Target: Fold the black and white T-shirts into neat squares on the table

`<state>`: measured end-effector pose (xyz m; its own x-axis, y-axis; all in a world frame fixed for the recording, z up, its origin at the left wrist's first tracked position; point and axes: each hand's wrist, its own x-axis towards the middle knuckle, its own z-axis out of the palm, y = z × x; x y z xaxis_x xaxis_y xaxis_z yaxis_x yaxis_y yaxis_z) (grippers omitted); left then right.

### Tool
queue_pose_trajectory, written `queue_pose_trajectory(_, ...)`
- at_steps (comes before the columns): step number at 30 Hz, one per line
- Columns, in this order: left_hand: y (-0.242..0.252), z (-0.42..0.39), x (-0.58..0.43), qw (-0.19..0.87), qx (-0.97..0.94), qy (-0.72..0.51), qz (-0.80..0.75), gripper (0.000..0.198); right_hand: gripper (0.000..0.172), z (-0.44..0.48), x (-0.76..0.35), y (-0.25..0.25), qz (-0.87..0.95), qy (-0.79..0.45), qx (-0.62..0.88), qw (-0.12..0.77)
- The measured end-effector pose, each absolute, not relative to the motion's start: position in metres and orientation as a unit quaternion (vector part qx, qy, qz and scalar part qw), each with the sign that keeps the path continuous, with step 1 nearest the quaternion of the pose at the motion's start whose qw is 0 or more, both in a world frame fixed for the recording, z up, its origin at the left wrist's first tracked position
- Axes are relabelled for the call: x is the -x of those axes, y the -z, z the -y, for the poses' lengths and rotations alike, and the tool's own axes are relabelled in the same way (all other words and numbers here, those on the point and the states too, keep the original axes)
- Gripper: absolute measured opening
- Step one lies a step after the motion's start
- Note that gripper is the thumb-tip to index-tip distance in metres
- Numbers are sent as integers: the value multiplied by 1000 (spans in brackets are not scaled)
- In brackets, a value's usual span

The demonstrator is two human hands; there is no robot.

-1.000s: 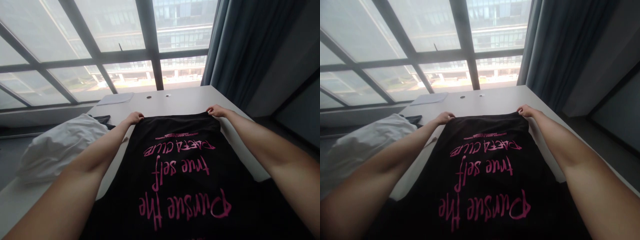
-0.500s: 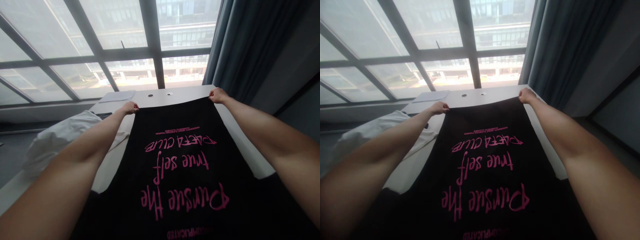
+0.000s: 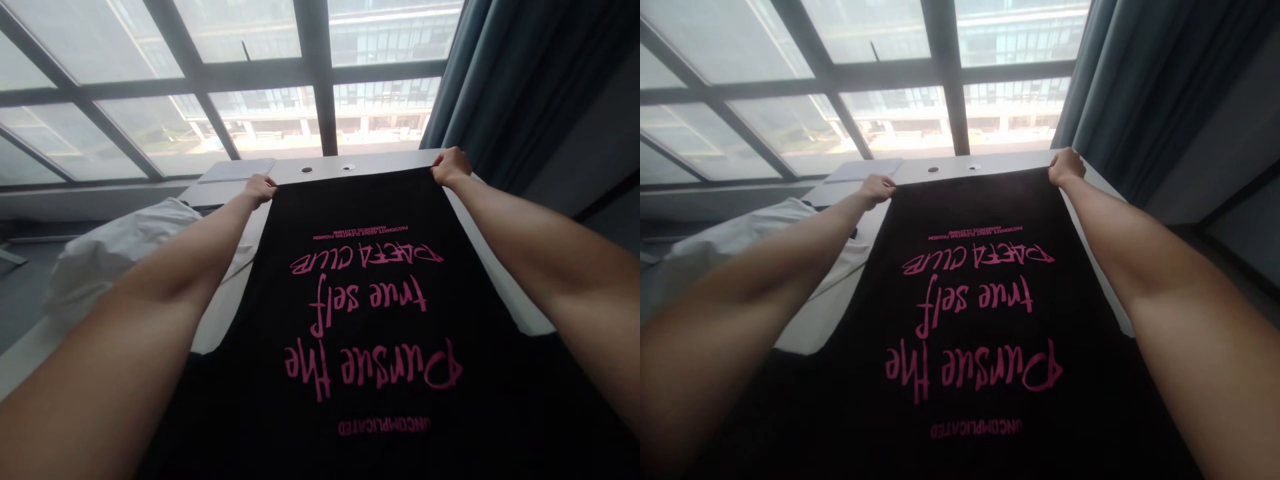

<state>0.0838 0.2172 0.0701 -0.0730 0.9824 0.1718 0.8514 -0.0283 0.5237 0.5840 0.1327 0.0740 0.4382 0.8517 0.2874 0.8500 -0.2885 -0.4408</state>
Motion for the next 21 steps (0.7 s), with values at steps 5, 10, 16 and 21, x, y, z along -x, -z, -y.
queue_pose_trajectory(5,-25,-214,-87,103,-665,-245,-698,22,24,-133,-580,-24,527,-17,809,260)
queue_pose_trajectory(10,-10,-203,-99,41,-671,-279,-686,37,42,-118,-553,0,570,-10,771,282)
queue_pose_trajectory(16,-11,-135,-152,35,-808,-189,-557,52,52,-74,-484,9,672,10,692,264)
queue_pose_trajectory(21,9,-90,-170,75,-805,-81,-583,66,55,-49,-454,15,659,-63,722,201)
